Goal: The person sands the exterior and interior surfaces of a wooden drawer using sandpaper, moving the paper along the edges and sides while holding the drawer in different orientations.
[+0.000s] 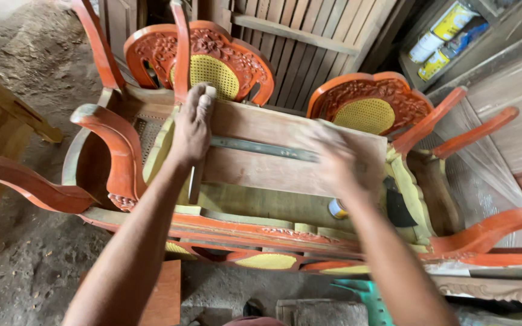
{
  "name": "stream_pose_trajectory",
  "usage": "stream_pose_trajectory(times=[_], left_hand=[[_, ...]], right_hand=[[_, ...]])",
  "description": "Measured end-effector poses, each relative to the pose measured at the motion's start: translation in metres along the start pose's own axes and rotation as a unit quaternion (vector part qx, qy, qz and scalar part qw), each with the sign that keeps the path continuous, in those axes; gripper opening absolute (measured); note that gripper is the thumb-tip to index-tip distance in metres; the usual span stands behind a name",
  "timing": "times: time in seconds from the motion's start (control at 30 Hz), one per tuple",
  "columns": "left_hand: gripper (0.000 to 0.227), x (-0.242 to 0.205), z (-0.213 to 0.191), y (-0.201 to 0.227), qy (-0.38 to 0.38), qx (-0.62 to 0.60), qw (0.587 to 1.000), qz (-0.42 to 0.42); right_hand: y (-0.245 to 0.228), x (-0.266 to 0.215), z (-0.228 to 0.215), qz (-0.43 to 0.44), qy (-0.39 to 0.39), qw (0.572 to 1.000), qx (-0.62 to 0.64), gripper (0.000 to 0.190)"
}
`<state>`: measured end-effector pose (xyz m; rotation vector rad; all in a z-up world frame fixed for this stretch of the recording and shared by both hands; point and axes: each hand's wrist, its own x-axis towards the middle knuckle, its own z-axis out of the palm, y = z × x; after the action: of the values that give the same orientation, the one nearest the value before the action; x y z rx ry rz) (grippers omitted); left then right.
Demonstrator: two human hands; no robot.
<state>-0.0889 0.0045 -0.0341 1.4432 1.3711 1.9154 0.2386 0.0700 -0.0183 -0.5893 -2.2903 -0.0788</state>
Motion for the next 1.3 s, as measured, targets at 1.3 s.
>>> stream_pose_trajectory(times=[1.3], left_hand=[[0.039, 0.022, 0.006, -0.010, -0.031, -0.070, 0.997, 0.018]], right_hand=[[-0.155, 0.005, 0.085, -0.065, 0.058, 0.996, 0.013, 0.034]])
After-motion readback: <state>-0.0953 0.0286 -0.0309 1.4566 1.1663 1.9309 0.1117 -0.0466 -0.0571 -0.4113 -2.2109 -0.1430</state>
